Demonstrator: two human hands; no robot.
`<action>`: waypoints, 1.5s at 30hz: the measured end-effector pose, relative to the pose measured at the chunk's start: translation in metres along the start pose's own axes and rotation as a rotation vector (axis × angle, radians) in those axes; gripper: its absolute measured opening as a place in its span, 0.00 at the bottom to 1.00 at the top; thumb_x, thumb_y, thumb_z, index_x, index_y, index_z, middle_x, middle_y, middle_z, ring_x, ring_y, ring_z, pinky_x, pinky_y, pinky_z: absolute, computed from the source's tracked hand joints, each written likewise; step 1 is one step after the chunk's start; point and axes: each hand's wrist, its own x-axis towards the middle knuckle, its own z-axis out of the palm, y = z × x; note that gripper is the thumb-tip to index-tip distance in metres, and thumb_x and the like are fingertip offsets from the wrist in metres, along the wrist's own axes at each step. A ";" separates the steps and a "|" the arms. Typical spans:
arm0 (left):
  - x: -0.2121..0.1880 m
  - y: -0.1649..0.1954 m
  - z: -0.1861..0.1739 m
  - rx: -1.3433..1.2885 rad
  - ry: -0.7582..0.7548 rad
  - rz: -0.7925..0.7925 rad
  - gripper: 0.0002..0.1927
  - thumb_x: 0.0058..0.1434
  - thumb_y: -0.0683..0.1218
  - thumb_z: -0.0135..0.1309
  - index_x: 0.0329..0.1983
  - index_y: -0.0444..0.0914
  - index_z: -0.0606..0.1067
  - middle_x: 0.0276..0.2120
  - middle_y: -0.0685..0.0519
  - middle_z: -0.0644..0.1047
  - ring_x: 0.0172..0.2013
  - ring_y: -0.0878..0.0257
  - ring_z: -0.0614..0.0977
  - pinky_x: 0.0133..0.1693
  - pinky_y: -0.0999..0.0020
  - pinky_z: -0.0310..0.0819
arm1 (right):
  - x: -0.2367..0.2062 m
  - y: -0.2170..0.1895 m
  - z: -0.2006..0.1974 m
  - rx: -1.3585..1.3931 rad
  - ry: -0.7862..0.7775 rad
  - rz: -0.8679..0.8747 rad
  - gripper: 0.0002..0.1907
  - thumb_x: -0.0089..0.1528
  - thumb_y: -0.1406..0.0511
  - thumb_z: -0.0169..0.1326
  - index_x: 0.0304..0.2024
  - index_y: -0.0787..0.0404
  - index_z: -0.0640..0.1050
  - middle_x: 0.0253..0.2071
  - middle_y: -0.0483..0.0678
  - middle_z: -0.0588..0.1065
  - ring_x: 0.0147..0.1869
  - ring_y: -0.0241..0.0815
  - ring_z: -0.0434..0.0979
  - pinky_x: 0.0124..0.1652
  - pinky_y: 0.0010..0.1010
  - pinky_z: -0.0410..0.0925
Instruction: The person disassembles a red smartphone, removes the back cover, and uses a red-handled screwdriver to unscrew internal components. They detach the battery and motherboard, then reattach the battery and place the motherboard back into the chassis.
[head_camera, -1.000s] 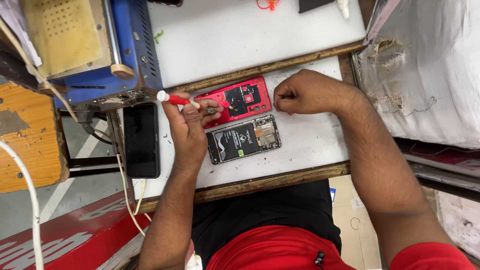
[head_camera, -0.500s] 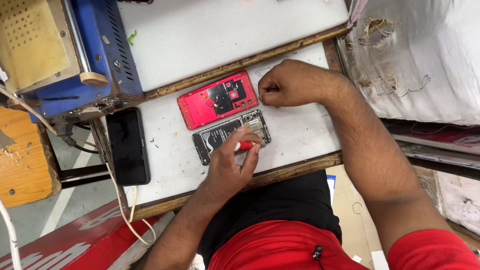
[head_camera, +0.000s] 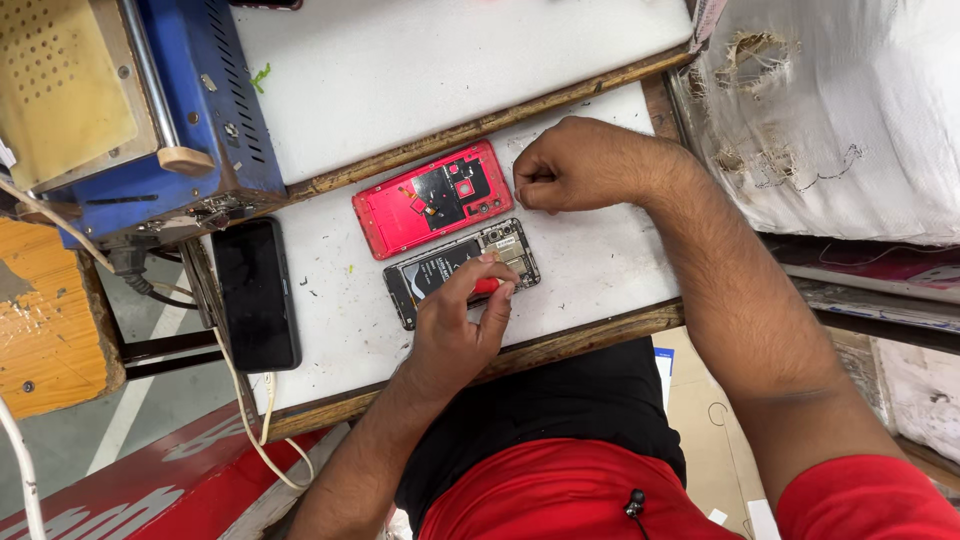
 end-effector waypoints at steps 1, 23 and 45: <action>0.000 0.000 0.000 -0.006 0.003 0.012 0.24 0.71 0.36 0.56 0.63 0.37 0.58 0.39 0.44 0.82 0.40 0.53 0.88 0.47 0.59 0.85 | 0.000 0.000 0.000 -0.001 0.000 -0.006 0.10 0.61 0.59 0.57 0.30 0.58 0.83 0.19 0.44 0.77 0.23 0.37 0.74 0.30 0.34 0.71; 0.027 0.031 -0.018 0.354 -0.266 0.179 0.16 0.66 0.41 0.57 0.55 0.41 0.68 0.44 0.48 0.79 0.43 0.52 0.82 0.45 0.54 0.77 | -0.003 0.000 0.002 0.026 0.032 -0.076 0.09 0.59 0.61 0.56 0.31 0.58 0.82 0.19 0.45 0.77 0.23 0.39 0.74 0.30 0.36 0.70; 0.035 0.055 -0.032 0.288 -0.432 0.177 0.13 0.60 0.41 0.56 0.49 0.41 0.74 0.42 0.47 0.78 0.39 0.52 0.83 0.39 0.60 0.79 | -0.002 -0.009 0.007 -0.089 0.023 -0.159 0.15 0.54 0.52 0.65 0.29 0.56 0.82 0.23 0.43 0.79 0.26 0.39 0.77 0.32 0.36 0.71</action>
